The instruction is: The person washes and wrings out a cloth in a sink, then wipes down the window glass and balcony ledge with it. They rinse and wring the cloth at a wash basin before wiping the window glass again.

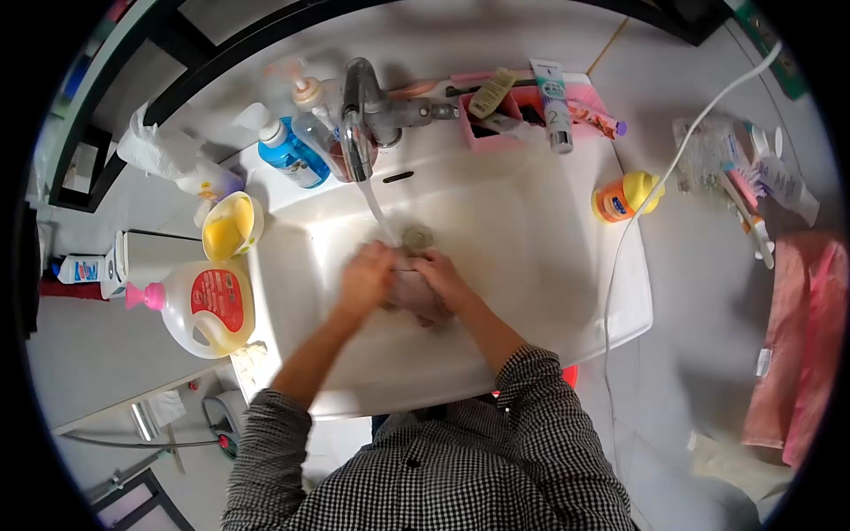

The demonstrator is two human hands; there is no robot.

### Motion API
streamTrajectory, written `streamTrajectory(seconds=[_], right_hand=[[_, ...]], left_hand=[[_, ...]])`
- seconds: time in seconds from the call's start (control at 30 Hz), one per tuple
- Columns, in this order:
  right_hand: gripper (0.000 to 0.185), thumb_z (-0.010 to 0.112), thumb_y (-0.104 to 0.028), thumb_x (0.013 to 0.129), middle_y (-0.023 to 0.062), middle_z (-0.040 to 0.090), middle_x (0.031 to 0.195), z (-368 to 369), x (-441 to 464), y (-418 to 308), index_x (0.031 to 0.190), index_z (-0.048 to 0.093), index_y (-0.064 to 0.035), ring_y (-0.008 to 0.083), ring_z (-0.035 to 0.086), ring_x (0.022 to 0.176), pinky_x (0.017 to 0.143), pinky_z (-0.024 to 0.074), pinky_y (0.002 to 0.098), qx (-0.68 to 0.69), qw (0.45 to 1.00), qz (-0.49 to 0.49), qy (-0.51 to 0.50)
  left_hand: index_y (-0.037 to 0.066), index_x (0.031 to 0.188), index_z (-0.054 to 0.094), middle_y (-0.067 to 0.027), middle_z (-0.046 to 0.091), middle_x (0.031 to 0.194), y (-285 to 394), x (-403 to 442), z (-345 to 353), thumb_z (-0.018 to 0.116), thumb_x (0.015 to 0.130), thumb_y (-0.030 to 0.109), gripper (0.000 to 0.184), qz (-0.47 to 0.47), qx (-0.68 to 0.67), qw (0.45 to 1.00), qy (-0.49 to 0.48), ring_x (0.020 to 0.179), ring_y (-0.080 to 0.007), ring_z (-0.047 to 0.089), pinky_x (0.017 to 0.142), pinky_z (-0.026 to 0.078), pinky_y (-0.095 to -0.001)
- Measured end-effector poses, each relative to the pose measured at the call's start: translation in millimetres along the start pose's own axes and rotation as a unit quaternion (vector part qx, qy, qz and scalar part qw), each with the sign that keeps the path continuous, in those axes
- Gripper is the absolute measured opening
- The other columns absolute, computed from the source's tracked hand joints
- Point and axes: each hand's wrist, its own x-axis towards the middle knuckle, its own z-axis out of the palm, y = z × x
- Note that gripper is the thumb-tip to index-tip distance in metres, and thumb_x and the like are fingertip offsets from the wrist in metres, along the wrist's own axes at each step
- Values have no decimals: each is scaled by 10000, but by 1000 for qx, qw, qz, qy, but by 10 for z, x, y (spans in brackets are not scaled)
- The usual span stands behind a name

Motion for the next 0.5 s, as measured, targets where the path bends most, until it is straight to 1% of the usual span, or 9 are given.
streamTrajectory(seconds=[0.03, 0.13, 0.17, 0.23, 0.27, 0.3, 0.33, 0.43, 0.5], right_hand=[[467, 595, -263, 808, 137, 618, 1076, 92, 33, 15, 1185, 523, 3, 224, 587, 953, 808, 472, 338, -84, 996, -34, 12], [461, 576, -212, 820, 154, 604, 1062, 410, 104, -55, 1238, 483, -43, 268, 592, 948, 822, 470, 359, -287, 941, -159, 76], [456, 574, -200, 820, 157, 587, 1070, 452, 123, 25, 1246, 479, -71, 281, 580, 966, 829, 468, 370, -393, 898, -192, 54], [455, 570, -177, 820, 163, 553, 1087, 487, 161, 211, 1262, 471, -126, 307, 557, 1003, 844, 464, 394, -588, 769, -251, 7], [395, 538, -151, 837, 145, 508, 1115, 539, -47, 134, 1231, 503, -173, 302, 513, 1066, 863, 458, 411, -639, 734, -229, -15], [377, 530, -148, 844, 140, 500, 1141, 521, -98, 228, 1220, 515, -175, 299, 499, 1091, 872, 456, 410, -656, 718, -230, -28], [360, 522, -146, 851, 134, 492, 1166, 484, -136, 319, 1210, 527, -178, 297, 485, 1116, 882, 453, 410, -671, 703, -233, -41], [324, 505, -139, 864, 121, 483, 1203, 271, -299, 374, 1180, 559, -186, 292, 465, 1156, 914, 443, 401, -704, 667, -211, -118], [310, 495, -144, 869, 109, 491, 1215, 186, -390, 321, 1164, 576, -195, 288, 463, 1170, 928, 440, 399, -719, 653, -182, -152]], left_hand=[[129, 929, 599, -74, 550, 991, -243, 13, -242, 612, 705, 146, 226, 35, 120, 991, -46, 850, -277, 545, 695, 480, -415], [123, 1109, 570, -98, 514, 1153, -656, -57, -699, 569, 768, 167, 344, 48, 293, 943, -152, 1058, -278, 469, 851, 387, -421], [115, 1167, 547, -112, 491, 1198, -792, -142, -745, 537, 802, 195, 374, 66, 345, 918, -183, 1102, -282, 446, 901, 356, -442], [101, 1261, 494, -127, 459, 1263, -786, -215, -761, 490, 848, 226, 431, 82, 433, 861, -254, 1158, -282, 417, 960, 309, -467], [95, 1297, 463, -126, 450, 1283, -680, -312, -759, 474, 861, 228, 456, 79, 465, 829, -300, 1170, -278, 411, 969, 294, -470], [88, 1333, 432, -125, 441, 1302, -579, -423, -777, 458, 874, 230, 481, 74, 497, 793, -345, 1181, -274, 405, 978, 278, -473], [66, 1279, 489, -122, 464, 1272, -475, -524, -809, 470, 865, 216, 441, 87, 481, 789, -373, 1179, -270, 410, 949, 299, -487], [85, 1135, 587, -103, 500, 1212, -147, -795, -857, 490, 840, 233, 344, 63, 403, 799, -443, 1151, -274, 417, 899, 327, -443], [93, 1028, 617, -104, 535, 1136, 14, -987, -849, 500, 838, 241, 268, 32, 321, 832, -452, 1088, -292, 471, 865, 368, -454]])
